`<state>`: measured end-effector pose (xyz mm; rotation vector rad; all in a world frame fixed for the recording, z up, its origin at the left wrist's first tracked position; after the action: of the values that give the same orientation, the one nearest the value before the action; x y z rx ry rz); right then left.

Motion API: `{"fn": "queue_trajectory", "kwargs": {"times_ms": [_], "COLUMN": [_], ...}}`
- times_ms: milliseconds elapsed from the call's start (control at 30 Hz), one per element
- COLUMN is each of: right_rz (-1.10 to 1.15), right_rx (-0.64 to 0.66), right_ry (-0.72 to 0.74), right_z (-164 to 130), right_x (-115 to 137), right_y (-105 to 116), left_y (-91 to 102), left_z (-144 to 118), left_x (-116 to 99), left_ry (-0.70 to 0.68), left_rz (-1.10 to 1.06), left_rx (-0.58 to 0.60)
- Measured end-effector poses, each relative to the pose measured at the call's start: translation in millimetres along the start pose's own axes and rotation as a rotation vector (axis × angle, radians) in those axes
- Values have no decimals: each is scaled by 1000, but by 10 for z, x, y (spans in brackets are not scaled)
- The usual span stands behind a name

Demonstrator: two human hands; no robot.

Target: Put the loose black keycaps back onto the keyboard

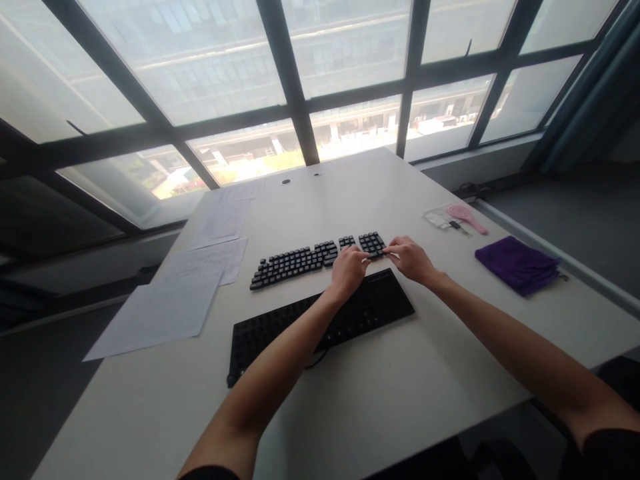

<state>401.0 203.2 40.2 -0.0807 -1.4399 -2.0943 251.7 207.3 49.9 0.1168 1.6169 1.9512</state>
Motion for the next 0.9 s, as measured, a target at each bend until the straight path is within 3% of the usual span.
{"fn": "queue_trajectory", "kwargs": {"times_ms": [133, 267, 500, 633, 767, 900], "right_rz": [-132, -165, -27, 30, 203, 476], "right_rx": [107, 124, 117, 130, -18, -45], "right_ry": [41, 94, 221, 238, 170, 126], "right_z": [143, 167, 181, 212, 40, -454], "right_x": [-32, -35, -29, 1, 50, 161], "right_y": [-195, -250, -286, -251, 49, 222], "left_y": [-195, -298, -340, -242, 35, 175], "left_z": [233, 278, 220, 193, -68, -576], "left_x": [9, 35, 17, -1, -80, -310], "left_ry": [-2, -14, -59, -41, -10, -75], "left_rz": [89, 99, 61, 29, -169, -404], "left_rx": [26, 41, 76, 60, -28, -35]}}
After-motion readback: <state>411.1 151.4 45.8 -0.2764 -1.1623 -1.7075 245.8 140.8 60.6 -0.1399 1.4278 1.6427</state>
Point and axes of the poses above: each hand's wrist, its own z-axis towards the middle knuckle, its own y-axis out of the back of the hand, x = y × z, the point moved 9 cm from there along z, towards the middle knuckle, and after that the axes turned 2 degrees about z, right-handed, at the moved point
